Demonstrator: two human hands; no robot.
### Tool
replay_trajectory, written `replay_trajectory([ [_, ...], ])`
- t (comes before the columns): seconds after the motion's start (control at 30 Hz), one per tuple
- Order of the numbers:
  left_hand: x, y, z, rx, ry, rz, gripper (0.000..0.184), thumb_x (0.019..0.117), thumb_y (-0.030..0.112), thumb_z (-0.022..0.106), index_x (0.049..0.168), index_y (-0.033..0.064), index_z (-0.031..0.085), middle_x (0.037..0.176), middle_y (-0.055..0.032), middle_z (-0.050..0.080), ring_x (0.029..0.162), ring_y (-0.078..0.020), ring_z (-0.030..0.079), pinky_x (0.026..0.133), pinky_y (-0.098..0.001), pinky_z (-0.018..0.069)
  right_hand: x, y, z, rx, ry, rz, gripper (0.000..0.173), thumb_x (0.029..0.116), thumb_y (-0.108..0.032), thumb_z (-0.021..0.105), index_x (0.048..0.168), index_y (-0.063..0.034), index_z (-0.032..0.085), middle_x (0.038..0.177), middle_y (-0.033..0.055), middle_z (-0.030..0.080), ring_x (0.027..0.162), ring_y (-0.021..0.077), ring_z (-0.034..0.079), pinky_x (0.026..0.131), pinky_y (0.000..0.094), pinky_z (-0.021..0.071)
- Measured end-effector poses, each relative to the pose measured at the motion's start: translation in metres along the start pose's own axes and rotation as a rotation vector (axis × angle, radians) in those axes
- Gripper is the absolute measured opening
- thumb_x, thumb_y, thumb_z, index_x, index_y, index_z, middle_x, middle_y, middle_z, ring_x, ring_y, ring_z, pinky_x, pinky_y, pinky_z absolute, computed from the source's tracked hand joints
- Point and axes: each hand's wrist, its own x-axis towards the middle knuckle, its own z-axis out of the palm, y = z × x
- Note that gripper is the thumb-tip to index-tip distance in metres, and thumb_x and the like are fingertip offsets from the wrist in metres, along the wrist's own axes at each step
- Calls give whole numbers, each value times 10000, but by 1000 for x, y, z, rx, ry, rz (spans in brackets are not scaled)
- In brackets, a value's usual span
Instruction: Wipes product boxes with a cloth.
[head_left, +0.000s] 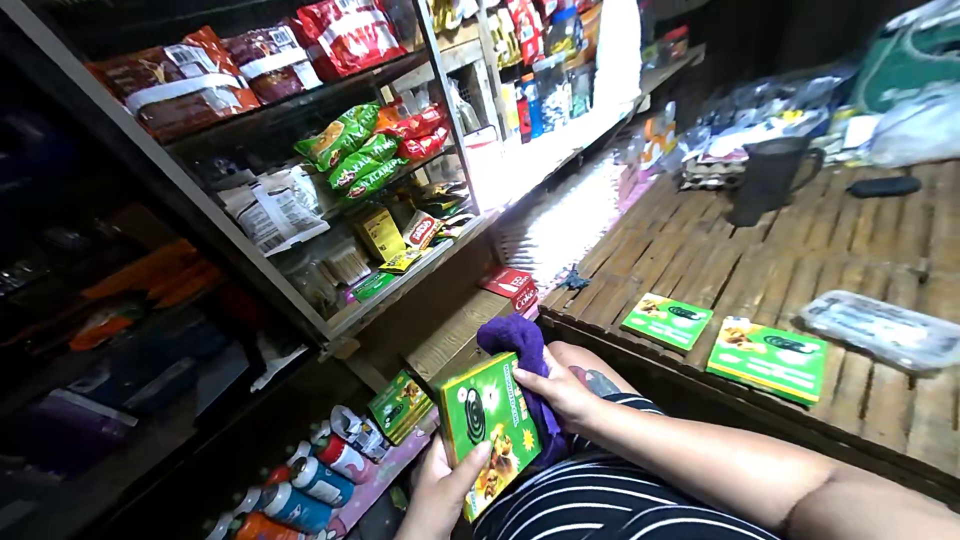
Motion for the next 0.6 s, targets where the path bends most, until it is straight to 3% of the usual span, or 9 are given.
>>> replay_trajectory([
  [0.13, 0, -6, -3, 48, 43, 28, 466, 909, 193, 712, 1266, -54, 541, 1025, -110, 739, 920, -172, 734, 859, -340, 618, -7, -2, 6, -53, -45, -62, 716, 921, -123, 708, 1482, -45, 270, 1170, 80, 689, 1009, 160, 721, 906, 354, 617],
  [0.23, 0, -6, -3, 40, 58, 88, 457, 917, 175, 699, 1274, -57, 531, 1042, -107, 735, 934, -169, 733, 865, -338, 620, -7, -4, 8, -85, -40, -53, 700, 939, -134, 696, 1485, -45, 266, 1169, 73, 687, 1010, 149, 717, 912, 342, 611],
  [0.33, -1, -7, -4, 152, 79, 154, 426, 896, 212, 717, 1209, -45, 583, 970, -59, 740, 867, -116, 728, 813, -295, 619, -5, -2, 6, -190, -72, -146, 645, 976, -136, 657, 1483, 0, 282, 1228, 64, 664, 1078, 112, 688, 967, 312, 584],
  [0.47, 1, -9, -10, 432, 108, 248, 444, 884, 311, 710, 1176, -17, 647, 947, -28, 728, 855, -51, 698, 805, -260, 591, -3, 1, -2, -450, -96, -383, 518, 1013, -172, 603, 1407, 88, 390, 1294, 87, 621, 1180, 52, 617, 1043, 257, 518],
  [0.6, 3, -6, -10, 706, 105, 351, 491, 904, 277, 675, 1306, -2, 639, 1112, -123, 723, 1001, -138, 690, 920, -336, 551, 4, 9, -12, -692, -133, -626, 389, 963, -167, 639, 1260, 80, 593, 1262, 177, 641, 1222, 145, 598, 1080, 340, 487],
])
